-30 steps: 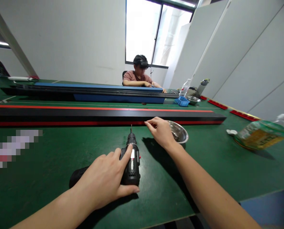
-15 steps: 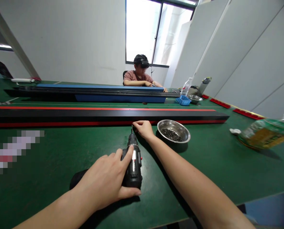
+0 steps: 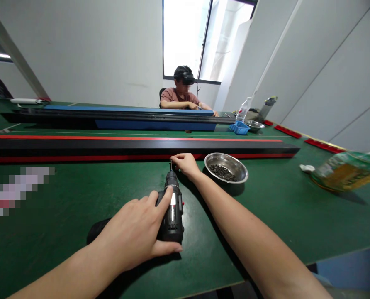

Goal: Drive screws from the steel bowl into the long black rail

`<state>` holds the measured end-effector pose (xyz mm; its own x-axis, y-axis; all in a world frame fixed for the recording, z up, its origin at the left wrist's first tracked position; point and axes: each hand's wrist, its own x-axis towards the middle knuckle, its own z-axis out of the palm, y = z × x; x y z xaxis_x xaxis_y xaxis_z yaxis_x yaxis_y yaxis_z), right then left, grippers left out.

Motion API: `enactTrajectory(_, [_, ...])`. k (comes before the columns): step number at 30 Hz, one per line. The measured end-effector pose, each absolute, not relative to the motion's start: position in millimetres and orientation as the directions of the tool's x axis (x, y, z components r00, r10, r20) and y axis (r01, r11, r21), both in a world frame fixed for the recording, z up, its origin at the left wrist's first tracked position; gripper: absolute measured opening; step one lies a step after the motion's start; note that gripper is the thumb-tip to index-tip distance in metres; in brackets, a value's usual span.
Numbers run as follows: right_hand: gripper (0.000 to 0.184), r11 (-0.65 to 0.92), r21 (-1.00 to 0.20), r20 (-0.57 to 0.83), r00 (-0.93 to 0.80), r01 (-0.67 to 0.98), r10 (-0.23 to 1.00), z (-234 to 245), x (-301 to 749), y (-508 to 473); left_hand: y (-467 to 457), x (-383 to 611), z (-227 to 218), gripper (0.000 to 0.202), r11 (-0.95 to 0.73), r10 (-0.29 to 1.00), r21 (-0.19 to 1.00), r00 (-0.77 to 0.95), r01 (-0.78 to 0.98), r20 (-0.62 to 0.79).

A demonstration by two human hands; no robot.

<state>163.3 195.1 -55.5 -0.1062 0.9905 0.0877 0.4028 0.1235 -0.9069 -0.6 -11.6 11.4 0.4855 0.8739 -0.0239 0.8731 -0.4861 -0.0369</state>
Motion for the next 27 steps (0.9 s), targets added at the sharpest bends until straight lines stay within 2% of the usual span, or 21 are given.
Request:
enactTrajectory(8, [0.027, 0.145, -0.893, 0.096, -0.134, 0.426, 0.986, -60.4, 165.9, 198.7, -13.2, 0.3, 12.5, 0.110, -0.492, 0.870, -0.032, 0.492, 0.870, -0.024])
enactTrajectory(17, [0.027, 0.217, -0.923, 0.163, -0.188, 0.318, 0.969, -60.6, 166.5, 190.1, -10.4, 1.2, 10.1, 0.111, -0.500, 0.865, -0.045, 0.501, 0.865, 0.004])
enactTrajectory(22, [0.027, 0.152, -0.938, 0.146, -0.045, 0.311, 0.988, -62.6, 167.1, 191.9, -6.3, 1.7, 7.7, 0.111, -0.511, 0.858, -0.073, 0.514, 0.856, 0.022])
enactTrajectory(27, [0.025, 0.195, -0.892, 0.216, 0.005, 0.407, 0.976, -59.8, 169.3, 187.5, 3.7, 2.0, 7.0, 0.109, -0.513, 0.854, -0.097, 0.519, 0.853, 0.048])
